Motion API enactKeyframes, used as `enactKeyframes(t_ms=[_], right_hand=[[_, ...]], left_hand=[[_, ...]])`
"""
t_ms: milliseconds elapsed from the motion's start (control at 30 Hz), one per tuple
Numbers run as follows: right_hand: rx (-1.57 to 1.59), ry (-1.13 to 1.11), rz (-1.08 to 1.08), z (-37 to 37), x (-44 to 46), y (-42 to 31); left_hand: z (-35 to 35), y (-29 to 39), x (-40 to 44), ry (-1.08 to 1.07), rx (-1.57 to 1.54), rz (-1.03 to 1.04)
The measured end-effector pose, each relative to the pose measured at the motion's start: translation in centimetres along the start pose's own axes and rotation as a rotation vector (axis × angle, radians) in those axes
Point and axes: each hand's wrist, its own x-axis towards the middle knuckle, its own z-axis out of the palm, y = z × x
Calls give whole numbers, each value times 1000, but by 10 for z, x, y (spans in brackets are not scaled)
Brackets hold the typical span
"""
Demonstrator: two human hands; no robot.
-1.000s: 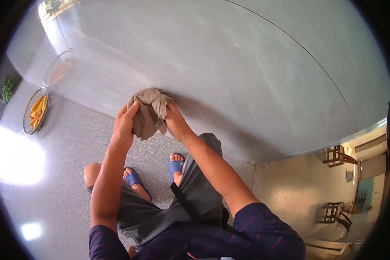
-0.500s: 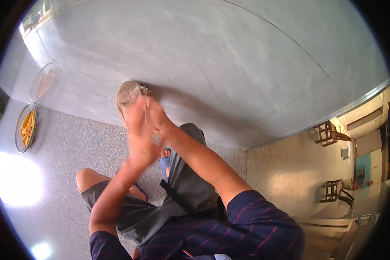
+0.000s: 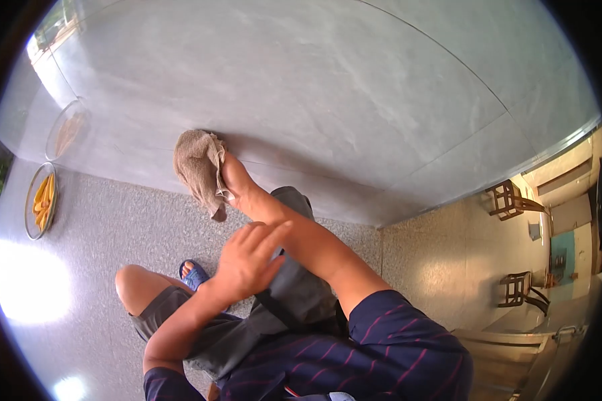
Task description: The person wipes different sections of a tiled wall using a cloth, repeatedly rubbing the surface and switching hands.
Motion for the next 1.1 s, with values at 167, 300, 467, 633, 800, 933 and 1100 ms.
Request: enactKeyframes(t_ms=[167,300,467,633,800,933,1100], right_hand=[[7,143,-30,16,-2,2],[-55,141,-57,11,-1,2],[-64,182,-96,11,-1,3],[-90,195,-86,23,-6,-2],[-82,239,-105,30,-10,-6],[-47,70,-171,22,-2,2],[-113,187,-217,26,-19,-8]], left_hand=[[13,3,-5,-310,-328,23],[24,-2,-24,-404,-739,204],[38,13,-33,-203,-790,-283],[29,11,-20,-381,-740,-271],[46,12,-34,-430,-656,88],[31,22,-28,-311,-781,-308],[5,0,-25,-760,-740,-132]])
